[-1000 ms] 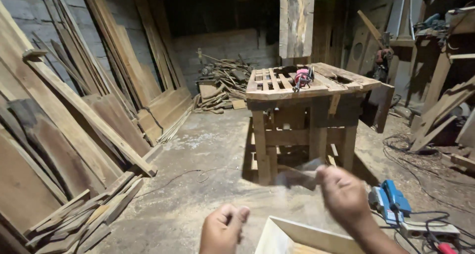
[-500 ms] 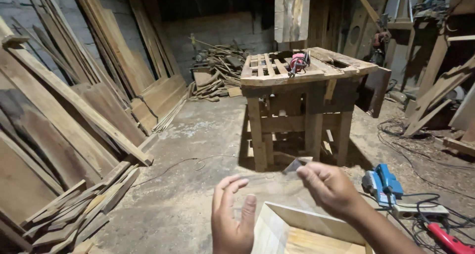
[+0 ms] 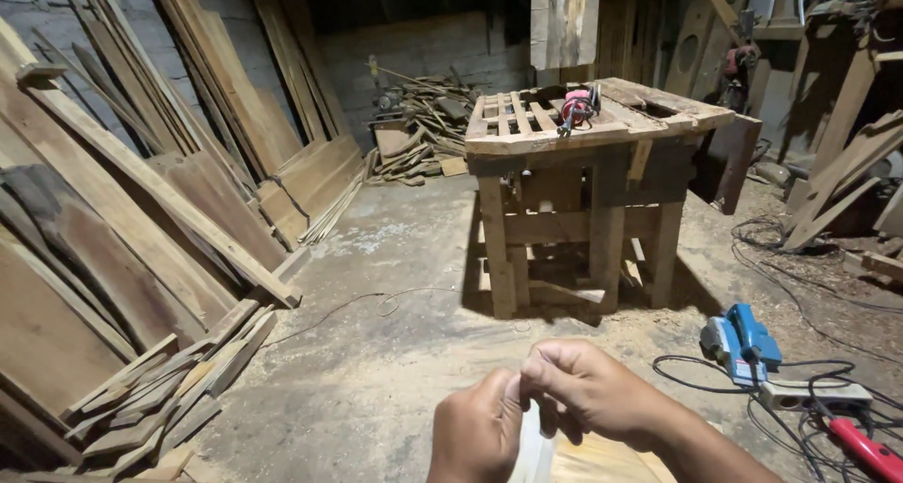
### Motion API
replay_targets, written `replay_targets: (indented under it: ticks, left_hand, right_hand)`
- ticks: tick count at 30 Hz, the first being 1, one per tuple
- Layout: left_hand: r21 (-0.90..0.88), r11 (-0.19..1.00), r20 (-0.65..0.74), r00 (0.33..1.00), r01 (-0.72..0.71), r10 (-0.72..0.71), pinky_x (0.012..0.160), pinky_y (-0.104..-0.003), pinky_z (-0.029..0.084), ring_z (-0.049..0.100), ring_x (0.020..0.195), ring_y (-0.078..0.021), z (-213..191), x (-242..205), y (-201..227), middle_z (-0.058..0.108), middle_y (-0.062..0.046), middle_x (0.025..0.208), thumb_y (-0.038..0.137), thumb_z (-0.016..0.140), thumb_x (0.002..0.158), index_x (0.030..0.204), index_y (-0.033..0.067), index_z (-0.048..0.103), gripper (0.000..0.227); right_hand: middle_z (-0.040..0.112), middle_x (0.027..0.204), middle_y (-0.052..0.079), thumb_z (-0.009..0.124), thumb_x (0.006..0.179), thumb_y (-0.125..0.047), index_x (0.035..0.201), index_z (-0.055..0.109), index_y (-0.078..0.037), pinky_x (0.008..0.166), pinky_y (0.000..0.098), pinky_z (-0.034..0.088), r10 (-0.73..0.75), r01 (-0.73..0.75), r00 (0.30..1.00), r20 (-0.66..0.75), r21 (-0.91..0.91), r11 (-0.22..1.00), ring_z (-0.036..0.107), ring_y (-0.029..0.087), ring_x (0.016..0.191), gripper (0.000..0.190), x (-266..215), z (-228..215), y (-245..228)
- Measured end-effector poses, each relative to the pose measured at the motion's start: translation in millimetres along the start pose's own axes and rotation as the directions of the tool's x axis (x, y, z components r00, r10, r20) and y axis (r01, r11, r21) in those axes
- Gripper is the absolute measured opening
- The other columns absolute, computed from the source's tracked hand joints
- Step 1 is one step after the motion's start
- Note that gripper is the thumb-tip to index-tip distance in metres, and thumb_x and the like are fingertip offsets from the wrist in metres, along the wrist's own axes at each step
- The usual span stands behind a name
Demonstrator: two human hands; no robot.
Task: Apply a transparent protective film to the interior bottom of a wooden drawer and use an adhesive bottle to secure the edges.
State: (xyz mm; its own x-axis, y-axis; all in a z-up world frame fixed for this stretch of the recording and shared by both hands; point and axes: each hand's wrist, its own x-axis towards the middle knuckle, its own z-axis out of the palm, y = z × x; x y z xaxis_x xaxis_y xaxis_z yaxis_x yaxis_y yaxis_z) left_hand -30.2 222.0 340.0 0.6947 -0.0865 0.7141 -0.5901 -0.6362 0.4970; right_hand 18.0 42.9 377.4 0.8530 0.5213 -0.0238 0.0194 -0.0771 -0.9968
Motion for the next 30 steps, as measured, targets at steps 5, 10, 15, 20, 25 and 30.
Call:
replay_targets:
  ticks: [5, 10, 15, 20, 25, 30]
  left_hand:
    - [0.075, 0.982, -0.045, 0.984, 0.174, -0.171, 0.037, -0.031, 0.047, 0.058, 0.04, -0.0135, -13, 9, -27, 0.069, 0.0, 0.055, 0.037, 0.051, 0.102, 0.076, 0.017, 0.069, 0.037]
    - [0.166, 0.925, -0.158, 0.935, 0.343, -0.318, 0.03, -0.023, 0.039, 0.05, 0.038, -0.0068, -26, 17, -68, 0.066, 0.005, 0.053, 0.032, 0.047, 0.103, 0.104, 0.0186, 0.077, 0.032]
    - [-0.033, 0.828, -0.373, 0.762, 0.559, -0.529, 0.033, -0.025, 0.043, 0.056, 0.039, -0.013, -43, 22, -75, 0.056, 0.0, 0.049, 0.032, 0.04, 0.11, 0.091, 0.008, 0.069, 0.043]
    - [-0.305, 0.785, -0.39, 0.681, 0.539, -0.619, 0.049, -0.032, 0.049, 0.057, 0.047, -0.0185, -40, 10, -59, 0.059, -0.007, 0.058, 0.03, 0.041, 0.109, 0.095, 0.002, 0.063, 0.039]
    - [-0.592, 0.679, -0.282, 0.677, 0.434, -0.68, 0.06, -0.033, 0.057, 0.061, 0.061, -0.0205, -11, 1, -57, 0.062, -0.012, 0.079, 0.029, 0.04, 0.109, 0.111, 0.0009, 0.057, 0.032]
    - [-0.947, 0.207, -0.026, 0.585, 0.244, -0.81, 0.081, -0.036, 0.05, 0.062, 0.092, -0.0264, 2, 5, -39, 0.06, -0.02, 0.116, 0.016, 0.034, 0.11, 0.121, -0.0034, 0.047, 0.025]
  right_hand:
    - [0.061, 0.055, 0.013, 0.072, 0.099, -0.015, 0.079, 0.064, 0.003, 0.038, 0.0289, 0.04, -0.022, 0.022, 0.998, 0.065, 0.006, 1.0, 0.056, 0.018, 0.043, 0.028, 2, -12, 16]
    - [0.06, 0.062, 0.01, 0.075, 0.099, -0.008, 0.078, 0.063, 0.001, 0.048, 0.0295, 0.043, -0.012, 0.023, 0.997, 0.073, -0.149, 0.989, 0.054, 0.017, 0.051, 0.026, 4, -39, 21]
    - [0.065, 0.063, 0.01, 0.079, 0.093, -0.004, 0.076, 0.07, 0.0, 0.049, 0.0313, 0.044, 0.023, -0.043, 0.997, -0.076, -0.27, 0.962, 0.055, 0.018, 0.052, 0.02, 0, -72, 31]
    - [0.063, 0.107, 0.016, 0.066, 0.088, -0.001, 0.124, 0.062, -0.005, 0.077, 0.0401, 0.051, -0.097, 0.054, 0.944, -0.314, -0.145, 0.988, 0.059, 0.026, 0.094, 0.037, 0, -69, 24]
    - [0.068, 0.133, 0.013, 0.055, 0.092, -0.029, 0.155, 0.045, -0.008, 0.099, 0.0387, 0.046, 0.122, -0.1, 0.932, -0.34, 0.083, 0.992, 0.063, 0.024, 0.121, 0.067, -7, -34, 5]
    - [0.069, 0.132, 0.018, 0.062, 0.075, -0.044, 0.152, 0.043, -0.012, 0.102, 0.0431, 0.05, 0.172, -0.131, 0.941, -0.291, 0.156, 0.979, 0.065, 0.029, 0.125, 0.086, 9, -15, 24]
